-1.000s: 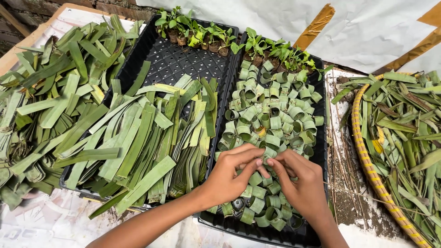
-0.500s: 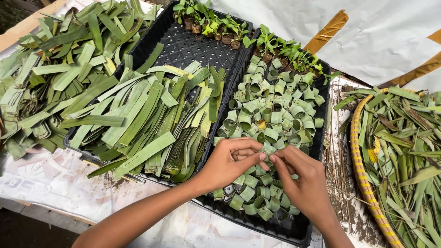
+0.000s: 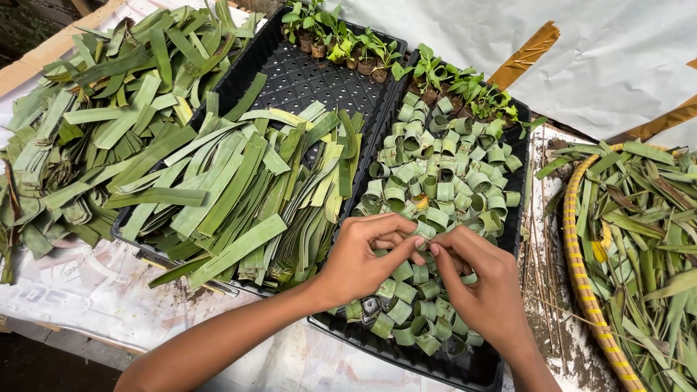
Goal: Folding leaves into small cylindrical pots and securing them with bamboo pins before placing them in a seedling tray.
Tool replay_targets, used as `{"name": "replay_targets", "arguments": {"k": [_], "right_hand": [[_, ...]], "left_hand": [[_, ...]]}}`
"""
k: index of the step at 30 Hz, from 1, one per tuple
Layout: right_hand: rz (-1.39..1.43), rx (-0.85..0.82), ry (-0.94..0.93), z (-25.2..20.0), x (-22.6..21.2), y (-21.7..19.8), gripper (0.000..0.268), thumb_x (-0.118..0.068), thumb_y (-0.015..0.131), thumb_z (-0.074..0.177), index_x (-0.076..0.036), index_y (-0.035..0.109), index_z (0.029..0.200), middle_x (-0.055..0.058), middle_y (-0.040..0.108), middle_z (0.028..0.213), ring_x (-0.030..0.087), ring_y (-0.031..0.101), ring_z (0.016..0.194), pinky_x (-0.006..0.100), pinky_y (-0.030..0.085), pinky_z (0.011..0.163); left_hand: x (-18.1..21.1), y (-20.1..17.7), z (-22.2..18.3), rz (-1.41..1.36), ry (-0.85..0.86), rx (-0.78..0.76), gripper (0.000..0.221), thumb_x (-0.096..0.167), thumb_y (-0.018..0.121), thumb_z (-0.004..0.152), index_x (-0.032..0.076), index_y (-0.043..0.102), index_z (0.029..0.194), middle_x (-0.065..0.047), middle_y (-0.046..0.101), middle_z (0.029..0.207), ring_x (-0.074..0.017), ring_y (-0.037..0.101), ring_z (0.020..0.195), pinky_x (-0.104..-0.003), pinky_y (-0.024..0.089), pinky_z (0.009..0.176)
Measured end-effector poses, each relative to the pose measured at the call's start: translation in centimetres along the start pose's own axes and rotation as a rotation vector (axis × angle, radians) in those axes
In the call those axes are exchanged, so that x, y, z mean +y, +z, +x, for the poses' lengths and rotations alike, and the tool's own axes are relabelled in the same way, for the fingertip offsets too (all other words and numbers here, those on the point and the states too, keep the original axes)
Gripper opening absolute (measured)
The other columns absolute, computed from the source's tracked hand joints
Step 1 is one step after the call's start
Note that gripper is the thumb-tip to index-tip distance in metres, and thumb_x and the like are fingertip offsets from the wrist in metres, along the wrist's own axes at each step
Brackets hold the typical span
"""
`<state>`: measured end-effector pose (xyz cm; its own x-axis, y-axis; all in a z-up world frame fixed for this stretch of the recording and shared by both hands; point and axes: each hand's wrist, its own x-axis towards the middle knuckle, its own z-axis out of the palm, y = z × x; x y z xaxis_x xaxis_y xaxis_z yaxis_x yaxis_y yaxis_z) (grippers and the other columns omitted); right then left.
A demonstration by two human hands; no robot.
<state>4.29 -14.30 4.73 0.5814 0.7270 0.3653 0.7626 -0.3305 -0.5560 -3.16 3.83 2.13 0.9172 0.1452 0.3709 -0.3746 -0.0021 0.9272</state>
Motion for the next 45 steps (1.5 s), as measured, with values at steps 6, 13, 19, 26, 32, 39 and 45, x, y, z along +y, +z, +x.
{"name": "replay_targets", "arguments": {"k": [6, 13, 19, 26, 32, 39, 45], "right_hand": [[0.014, 0.160, -0.004, 0.0, -1.7, 0.1, 0.013, -0.007, 0.059, 0.099, -0.004, 0.064, 0.087, 0.001, 0.051, 0.068, 0.011, 0.039, 0.059, 0.026, 0.031, 0.054], [-0.105, 0.279, 0.021, -0.1, -1.8, 0.3, 0.016, 0.001, 0.061, 0.095, -0.005, 0.061, 0.081, 0.002, 0.049, 0.061, 0.011, 0.038, 0.054, 0.026, 0.030, 0.051], [-0.159, 0.226, -0.065, 0.1, -1.2, -0.9, 0.017, -0.008, 0.061, 0.101, -0.005, 0.066, 0.085, 0.002, 0.060, 0.068, 0.010, 0.040, 0.051, 0.024, 0.028, 0.046], [-0.295, 0.248, -0.123, -0.5, -1.8, -2.4, 0.024, -0.005, 0.056, 0.105, 0.002, 0.065, 0.084, 0.010, 0.062, 0.072, 0.019, 0.052, 0.059, 0.030, 0.038, 0.054], [-0.564, 0.028, -0.064, -1.5, 0.2, -1.5, 0.014, -0.013, 0.060, 0.105, -0.004, 0.062, 0.093, 0.006, 0.058, 0.082, 0.022, 0.053, 0.072, 0.034, 0.044, 0.058], [-0.550, -0.217, 0.084, -4.7, 5.2, 0.2, 0.015, -0.016, 0.055, 0.103, -0.005, 0.062, 0.107, 0.006, 0.058, 0.094, 0.025, 0.057, 0.084, 0.040, 0.051, 0.067], [-0.552, -0.152, 0.040, -5.9, 6.3, 0.9, 0.026, -0.020, 0.059, 0.100, -0.006, 0.064, 0.122, 0.008, 0.060, 0.111, 0.029, 0.058, 0.094, 0.042, 0.050, 0.082]], "left_hand": [[-0.3, 1.6, -0.2, 0.318, 0.426, 0.117, 0.008, -0.001, 0.062, 0.099, -0.008, 0.063, 0.104, -0.015, 0.063, 0.086, -0.0222, 0.059, 0.074, -0.031, 0.050, 0.063], [-0.6, 2.2, 0.8, 0.512, 0.736, 0.097, 0.004, -0.013, 0.065, 0.095, -0.013, 0.062, 0.098, -0.022, 0.064, 0.088, -0.0303, 0.065, 0.075, -0.035, 0.060, 0.068], [-0.3, -0.3, 2.2, -0.284, -0.107, -0.001, 0.013, 0.015, 0.066, 0.100, 0.003, 0.068, 0.094, -0.007, 0.072, 0.079, -0.0114, 0.069, 0.064, -0.021, 0.056, 0.063], [-0.4, -1.5, 0.7, -0.035, -0.371, -0.166, 0.010, 0.021, 0.065, 0.101, 0.011, 0.067, 0.103, -0.002, 0.078, 0.081, -0.0050, 0.067, 0.063, -0.029, 0.044, 0.078], [-0.9, -0.7, 0.3, 0.228, -0.351, -0.295, 0.037, 0.003, 0.066, 0.097, 0.008, 0.044, 0.126, -0.008, 0.063, 0.086, -0.0161, 0.069, 0.070, -0.030, 0.052, 0.059], [-2.7, 0.8, -0.4, 0.560, -0.123, -0.412, 0.026, 0.003, 0.055, 0.098, 0.008, 0.054, 0.123, -0.011, 0.060, 0.122, -0.0324, 0.066, 0.096, -0.051, 0.050, 0.079], [-1.6, -0.5, -1.6, 0.614, 0.086, -0.236, 0.015, 0.002, 0.053, 0.100, 0.002, 0.062, 0.112, -0.012, 0.053, 0.118, -0.0294, 0.063, 0.090, -0.041, 0.052, 0.063]]}}
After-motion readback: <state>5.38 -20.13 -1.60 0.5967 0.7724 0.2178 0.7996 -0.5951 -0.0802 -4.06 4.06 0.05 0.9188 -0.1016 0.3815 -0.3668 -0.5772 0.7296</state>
